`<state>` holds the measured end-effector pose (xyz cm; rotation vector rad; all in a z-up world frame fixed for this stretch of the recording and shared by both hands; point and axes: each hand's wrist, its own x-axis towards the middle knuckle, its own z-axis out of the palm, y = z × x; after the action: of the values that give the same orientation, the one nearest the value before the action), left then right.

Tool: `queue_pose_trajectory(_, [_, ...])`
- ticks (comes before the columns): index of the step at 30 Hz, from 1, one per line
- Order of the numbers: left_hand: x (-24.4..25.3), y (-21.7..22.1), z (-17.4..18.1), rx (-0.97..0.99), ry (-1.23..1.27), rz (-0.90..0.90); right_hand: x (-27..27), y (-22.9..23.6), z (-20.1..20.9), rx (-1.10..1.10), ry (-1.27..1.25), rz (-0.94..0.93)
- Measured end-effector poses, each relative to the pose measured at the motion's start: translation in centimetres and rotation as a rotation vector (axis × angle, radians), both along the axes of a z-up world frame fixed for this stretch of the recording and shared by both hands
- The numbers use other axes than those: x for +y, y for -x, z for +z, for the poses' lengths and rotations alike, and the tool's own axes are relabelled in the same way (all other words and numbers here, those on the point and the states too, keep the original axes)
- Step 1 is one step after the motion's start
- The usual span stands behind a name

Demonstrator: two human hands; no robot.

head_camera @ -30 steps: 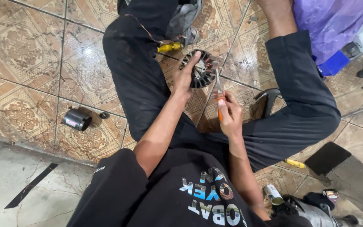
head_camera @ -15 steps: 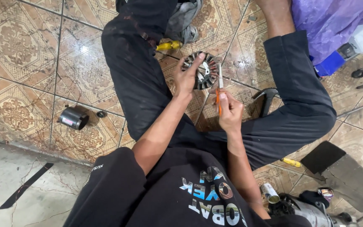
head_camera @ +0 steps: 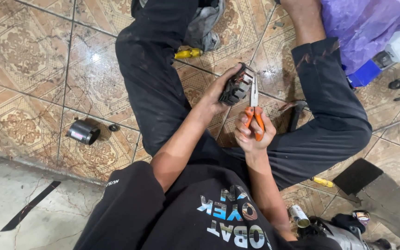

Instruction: The person sits on the floor and uses pliers to pull copper wires out of a cylindrical motor stator. They repeatedly grip and extract wire segments from the slots of the component.

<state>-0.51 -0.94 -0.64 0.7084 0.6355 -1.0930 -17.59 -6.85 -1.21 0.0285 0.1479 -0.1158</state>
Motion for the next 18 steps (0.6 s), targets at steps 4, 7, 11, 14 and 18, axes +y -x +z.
queue_pose_trajectory(4, [0.8,-0.9,5.8,-0.103,-0.243,0.094,0.2,-0.8,0.8,0.516,0.433,-0.041])
queue_pose_trajectory(7, [0.9,-0.3,4.9,-0.177,-0.381,0.17,0.4,-1.1,-0.6,0.625,0.933,-0.254])
queue_pose_trajectory(11, [1.0,-0.3,5.6,-0.263,-0.512,0.206,-0.6,-1.7,1.7,0.589,1.481,-0.149])
queue_pose_trajectory(14, [1.9,-0.2,2.3,-0.389,-0.559,0.134,-1.3,-1.2,2.3,0.565,1.77,-0.113])
queue_pose_trajectory(18, [2.4,-0.3,-0.9,-0.603,-0.709,0.024,-1.6,-0.4,1.4,0.629,2.092,-0.145])
